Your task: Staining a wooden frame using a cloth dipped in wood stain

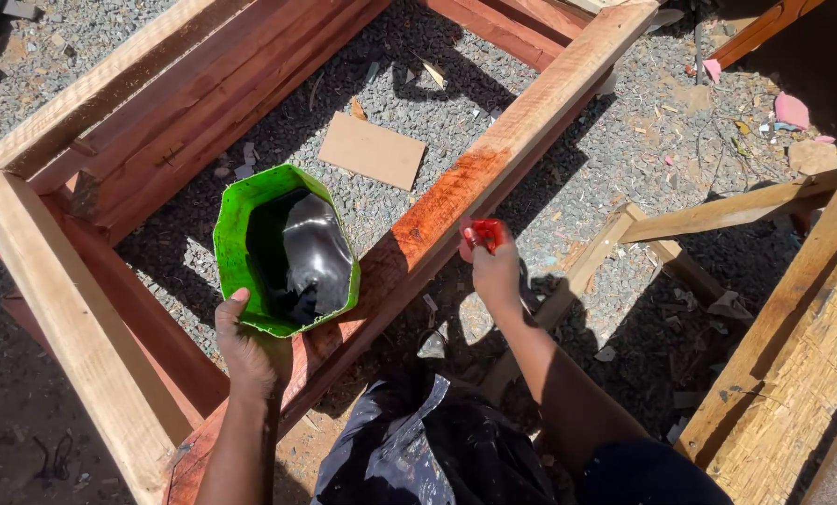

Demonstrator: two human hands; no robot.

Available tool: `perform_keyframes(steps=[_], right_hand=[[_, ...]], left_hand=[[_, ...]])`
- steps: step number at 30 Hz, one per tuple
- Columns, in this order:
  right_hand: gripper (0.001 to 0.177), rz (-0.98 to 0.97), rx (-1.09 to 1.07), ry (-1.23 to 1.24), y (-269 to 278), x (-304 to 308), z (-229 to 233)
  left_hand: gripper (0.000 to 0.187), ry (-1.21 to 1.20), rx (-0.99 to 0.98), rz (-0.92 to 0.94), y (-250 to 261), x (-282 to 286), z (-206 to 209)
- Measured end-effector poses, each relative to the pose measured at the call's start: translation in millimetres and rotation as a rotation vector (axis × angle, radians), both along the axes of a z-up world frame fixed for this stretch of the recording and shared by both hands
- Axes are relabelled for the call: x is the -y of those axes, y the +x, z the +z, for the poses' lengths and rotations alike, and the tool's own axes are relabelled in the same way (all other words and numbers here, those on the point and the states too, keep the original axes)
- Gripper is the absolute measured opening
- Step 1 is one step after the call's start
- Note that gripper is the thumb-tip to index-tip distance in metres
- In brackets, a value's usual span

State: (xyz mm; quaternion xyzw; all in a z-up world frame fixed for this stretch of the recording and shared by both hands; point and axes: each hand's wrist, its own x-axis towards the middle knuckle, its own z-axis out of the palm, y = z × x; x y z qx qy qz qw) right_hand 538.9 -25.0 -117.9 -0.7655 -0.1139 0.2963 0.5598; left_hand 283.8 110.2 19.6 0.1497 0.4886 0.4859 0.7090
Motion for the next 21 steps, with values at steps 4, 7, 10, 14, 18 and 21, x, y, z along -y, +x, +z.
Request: perform_keyframes(steps=[4,7,10,14,18,21], right_hand=[[0.014,-0.176,-0.123,0.148,54.0,-24.1,-34.4],[0.012,-0.235,-0.148,0.256,19.4,-38.5,-52.6],[0.010,-0.348,-0.160,0.224,-82.3,-33.6,-57.8],[0.006,-0.375,-0.254,0.194,-191.1,-18.9,-63.8],[0.012,-0.567,-0.315,0.581,-121.4,-49.0,-98.7],[0.022,-0.719,-0.211,0.484,5.3,-73.9,-146.6]], left_hand=[[0.028,0.000,0.023,0.023,0.0,8.7,7.4],[0.029,-0.016,0.017,-0.019,-9.9,12.5,-3.0],[0.029,-0.014,-0.005,-0.019,-18.7,7.3,-13.1],[0.031,-0.026,-0.007,-0.089,-30.9,5.4,-15.3],[0.051,-0.006,0.092,-0.320,-65.3,-5.6,-54.3],[0.047,-0.008,0.112,-0.360,-72.3,-5.7,-62.2]])
